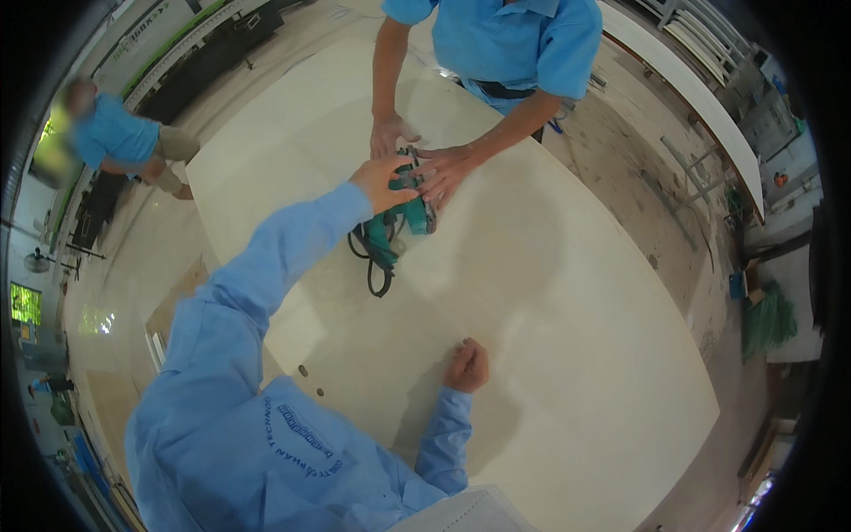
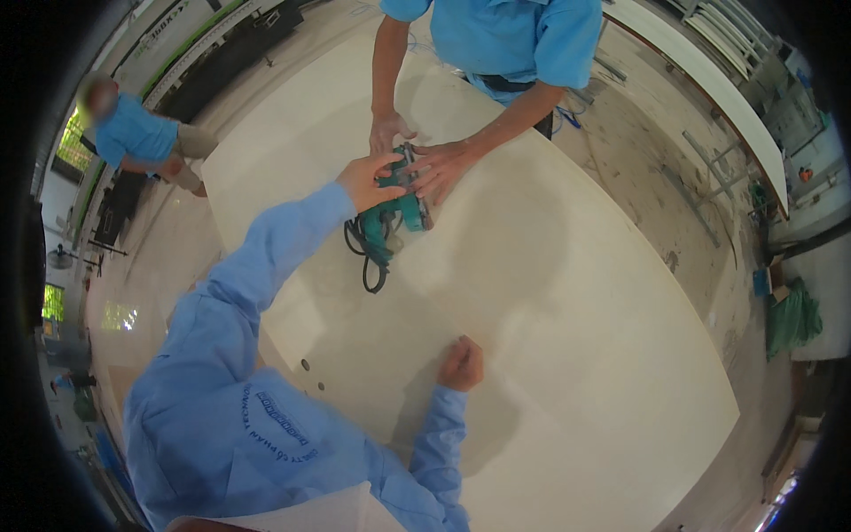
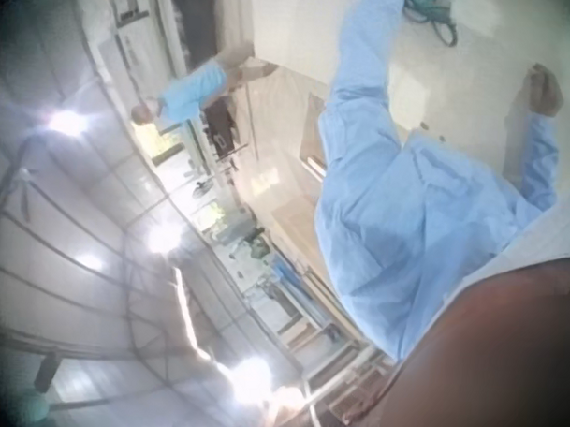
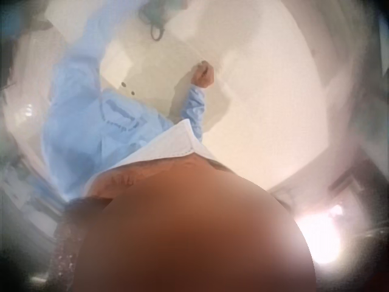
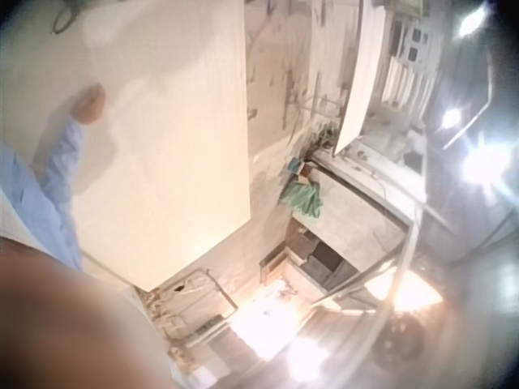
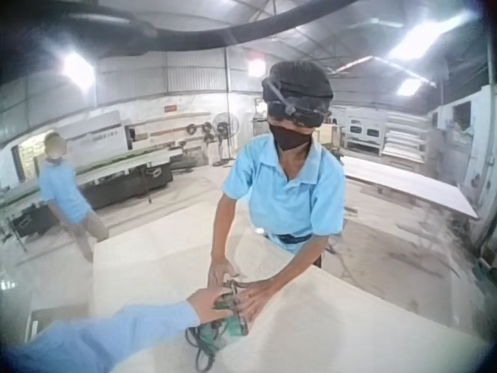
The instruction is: The person picks up a green electric sander, removes the old sanding pad, and retrieves a new sanding sheet. They cut the sheet to size with scissors and attach it to the sander. The person then places the sander on a large white board.
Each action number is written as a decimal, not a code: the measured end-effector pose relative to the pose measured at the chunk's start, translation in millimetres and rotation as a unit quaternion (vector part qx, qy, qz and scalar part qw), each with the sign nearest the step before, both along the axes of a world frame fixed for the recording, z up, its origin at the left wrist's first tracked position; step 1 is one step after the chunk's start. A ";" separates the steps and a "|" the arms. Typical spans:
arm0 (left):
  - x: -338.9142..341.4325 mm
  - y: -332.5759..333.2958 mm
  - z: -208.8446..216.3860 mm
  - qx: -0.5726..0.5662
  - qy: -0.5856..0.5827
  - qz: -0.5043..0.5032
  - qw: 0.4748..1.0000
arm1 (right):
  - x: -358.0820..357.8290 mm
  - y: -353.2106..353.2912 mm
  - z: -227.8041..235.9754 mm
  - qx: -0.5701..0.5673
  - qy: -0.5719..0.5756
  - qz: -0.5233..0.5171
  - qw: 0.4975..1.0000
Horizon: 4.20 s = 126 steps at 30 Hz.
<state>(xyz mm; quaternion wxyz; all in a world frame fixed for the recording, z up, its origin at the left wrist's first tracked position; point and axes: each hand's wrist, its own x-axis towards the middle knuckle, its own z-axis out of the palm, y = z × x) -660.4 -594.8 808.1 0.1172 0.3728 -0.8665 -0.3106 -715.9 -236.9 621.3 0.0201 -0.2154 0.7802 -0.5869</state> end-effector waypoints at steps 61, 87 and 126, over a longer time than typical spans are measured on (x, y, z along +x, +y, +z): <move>314.2 8.8 -194.3 -0.204 -0.014 0.161 0.966 | 65.4 73.9 26.0 0.269 0.125 -0.237 0.925; 326.8 51.8 -167.7 -0.059 -0.050 0.139 0.987 | 61.8 78.6 18.7 0.244 0.147 -0.235 0.929; 137.9 0.0 -78.8 -0.050 0.211 -0.263 0.940 | 111.6 -6.5 119.2 0.093 -0.201 -0.008 0.975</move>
